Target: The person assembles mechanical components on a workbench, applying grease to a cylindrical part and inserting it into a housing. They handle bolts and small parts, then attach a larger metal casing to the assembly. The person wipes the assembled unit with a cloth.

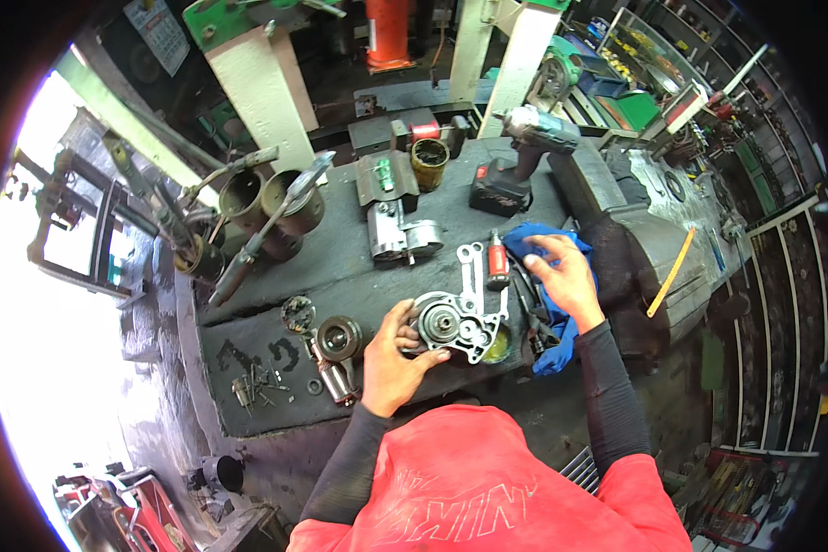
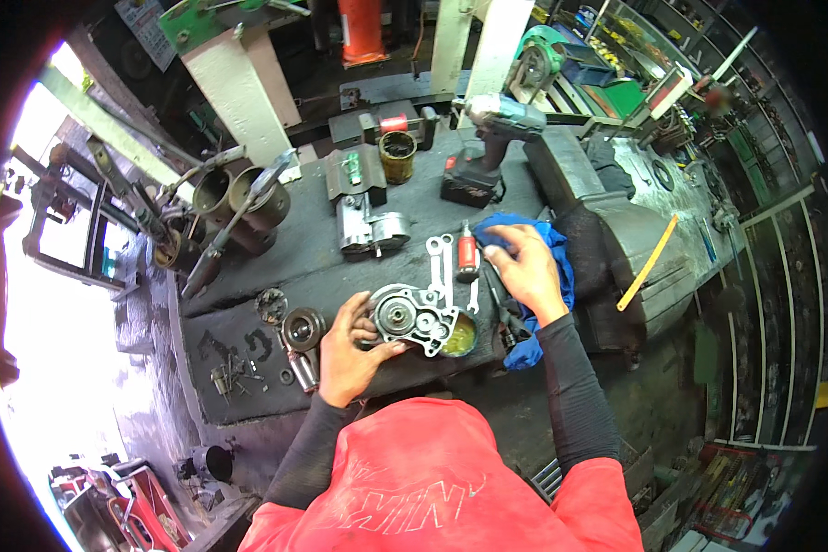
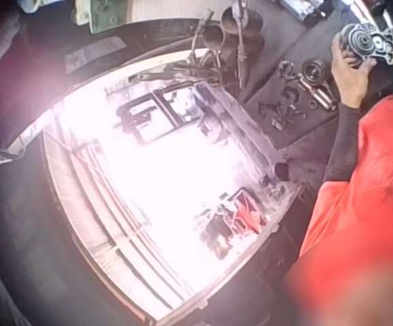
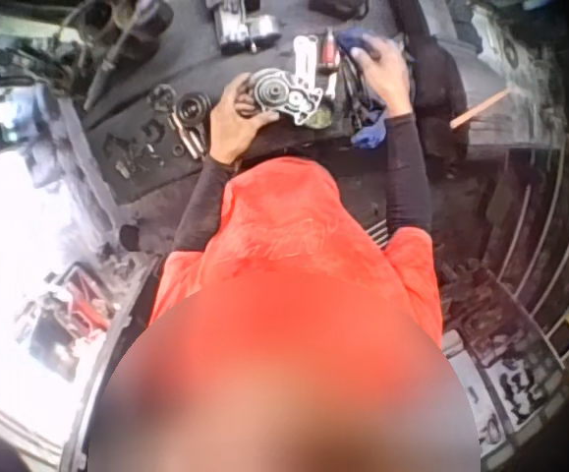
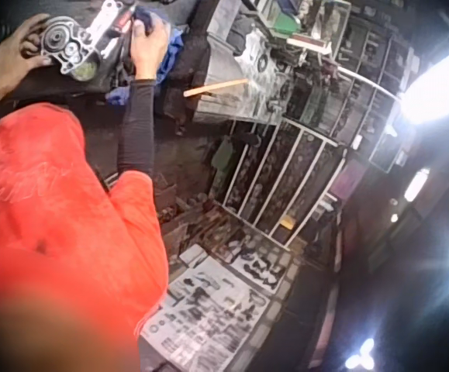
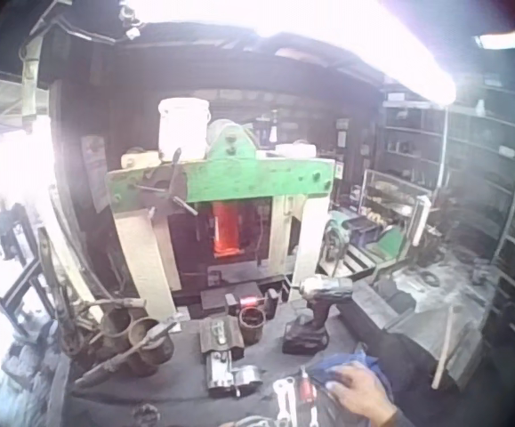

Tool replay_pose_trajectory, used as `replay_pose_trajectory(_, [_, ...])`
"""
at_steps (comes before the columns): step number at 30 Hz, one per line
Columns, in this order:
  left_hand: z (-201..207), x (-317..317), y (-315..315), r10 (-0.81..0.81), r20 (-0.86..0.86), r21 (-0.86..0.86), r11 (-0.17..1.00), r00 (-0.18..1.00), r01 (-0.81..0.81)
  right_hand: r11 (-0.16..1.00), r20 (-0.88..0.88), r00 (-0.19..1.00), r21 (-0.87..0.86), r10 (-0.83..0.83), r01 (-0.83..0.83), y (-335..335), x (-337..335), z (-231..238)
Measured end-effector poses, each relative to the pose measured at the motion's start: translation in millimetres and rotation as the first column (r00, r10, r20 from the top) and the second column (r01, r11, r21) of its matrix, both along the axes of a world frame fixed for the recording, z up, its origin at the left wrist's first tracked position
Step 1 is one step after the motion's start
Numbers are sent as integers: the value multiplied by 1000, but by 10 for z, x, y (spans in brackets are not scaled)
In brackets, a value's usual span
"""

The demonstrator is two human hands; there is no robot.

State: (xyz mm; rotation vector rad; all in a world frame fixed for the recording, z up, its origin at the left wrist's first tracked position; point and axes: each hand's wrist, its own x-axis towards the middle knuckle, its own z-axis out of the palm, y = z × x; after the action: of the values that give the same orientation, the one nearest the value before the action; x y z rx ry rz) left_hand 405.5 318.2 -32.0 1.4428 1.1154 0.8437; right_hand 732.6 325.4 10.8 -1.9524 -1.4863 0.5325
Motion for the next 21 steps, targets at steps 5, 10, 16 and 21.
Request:
replay_pose_trajectory(5, [346,-75,202,45,176,-168,986,983,-15,954,348,888,134,-300,269,-99,453,-676])
replay_pose_trajectory(10, [827,119,406,108,238,61,990,965,-126,958,385,886,220,-258,183,15,496,-851])
replay_pose_trajectory(16, [972,1141,282,37,356,6,999,934,-41,710,-48,915,615,-400,342,-21,645,-379])
replay_pose_trajectory(21, [885,1885,-104,-230,215,-171,948,949,268,883,65,930,344,-363,320,-1,717,-337])
